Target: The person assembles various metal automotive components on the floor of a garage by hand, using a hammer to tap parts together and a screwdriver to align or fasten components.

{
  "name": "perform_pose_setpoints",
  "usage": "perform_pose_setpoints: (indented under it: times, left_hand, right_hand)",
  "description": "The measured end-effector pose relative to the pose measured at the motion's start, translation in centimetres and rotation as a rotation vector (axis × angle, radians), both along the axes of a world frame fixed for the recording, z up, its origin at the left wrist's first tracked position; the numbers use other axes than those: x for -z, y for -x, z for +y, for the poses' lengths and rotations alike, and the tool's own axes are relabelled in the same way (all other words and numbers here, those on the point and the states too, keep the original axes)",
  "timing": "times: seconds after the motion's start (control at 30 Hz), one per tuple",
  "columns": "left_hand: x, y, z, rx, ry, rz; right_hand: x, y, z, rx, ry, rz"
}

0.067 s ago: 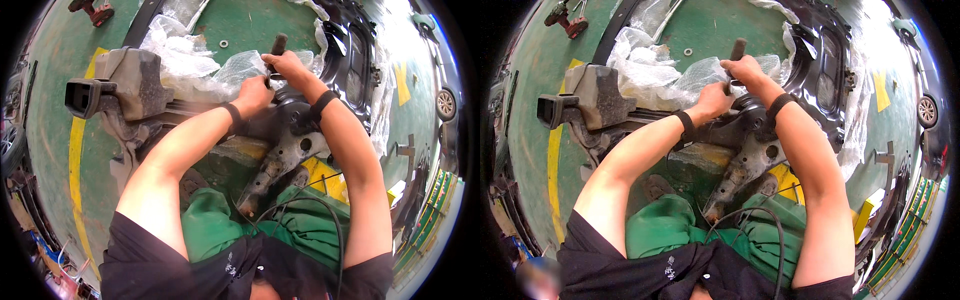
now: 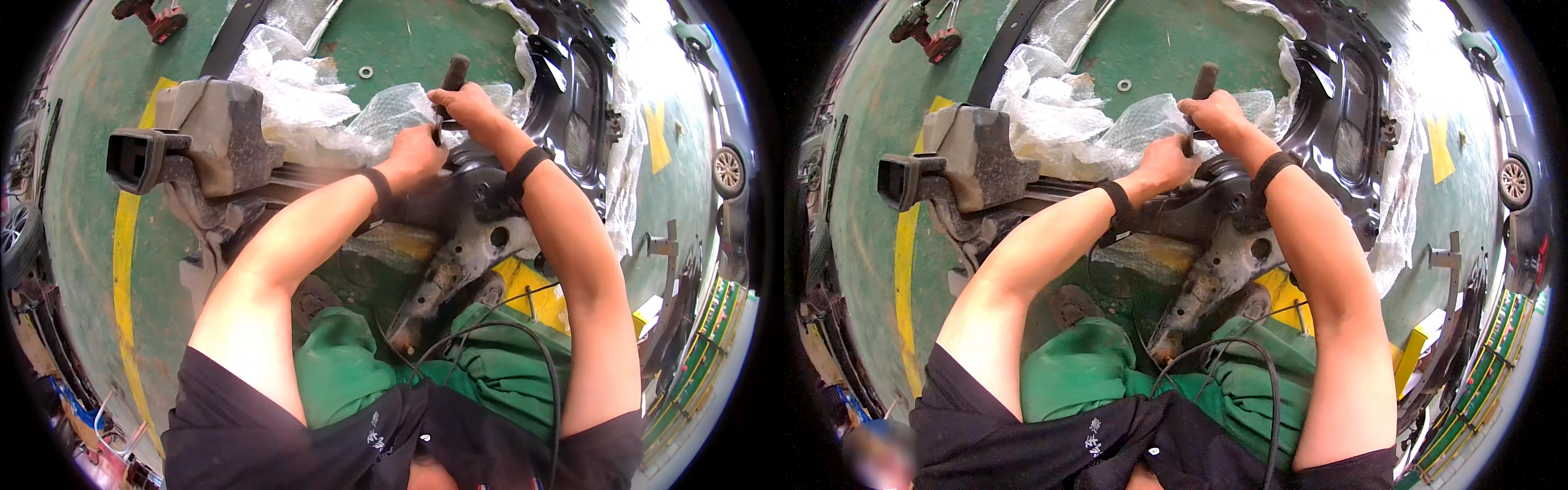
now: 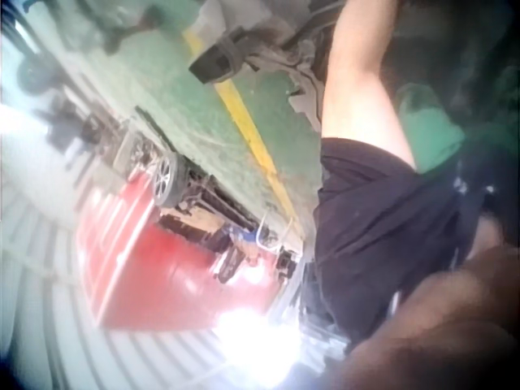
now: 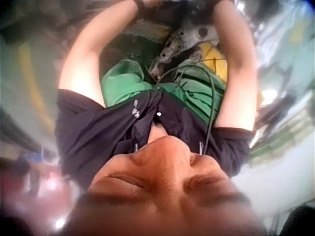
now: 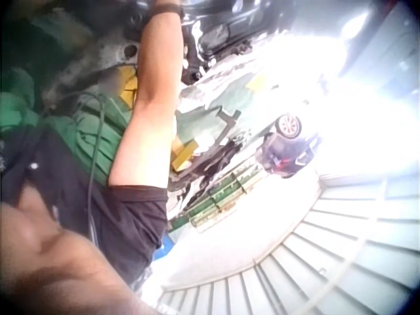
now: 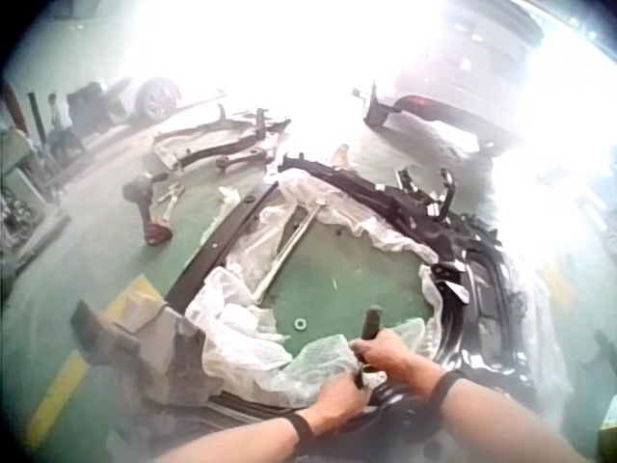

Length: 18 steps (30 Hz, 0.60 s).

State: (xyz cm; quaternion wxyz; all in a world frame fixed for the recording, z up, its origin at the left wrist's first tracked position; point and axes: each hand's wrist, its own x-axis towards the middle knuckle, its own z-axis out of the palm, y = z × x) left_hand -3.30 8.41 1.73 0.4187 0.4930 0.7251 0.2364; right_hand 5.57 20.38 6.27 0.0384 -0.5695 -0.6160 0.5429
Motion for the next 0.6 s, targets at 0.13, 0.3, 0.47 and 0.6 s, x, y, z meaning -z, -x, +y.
perform_pose_setpoints:
  times: [0.13,0.3,0.47,0.6]
  left_hand:
    - [0.4,0.9,1.0,0.201,0.287,-0.140]
    - [4.8,1.8,2.5,0.262,0.532,-0.497]
    - [3.2,1.1,3.6,0.386,0.474,-0.441]
    - [2.0,1.4,3.4,0.399,0.453,-0.502]
  right_hand:
    - [0.9,0.2,0.0,-0.054,-0.146,-0.063]
    - [-1.6,-0.1,-1.4,-0.075,-0.225,-0.112]
    - [-1.0,-1.8,0.5,-0.012,-0.034,-0.098]
    - [-0.3,-2.1,1.2,0.027,0.024,-0.038]
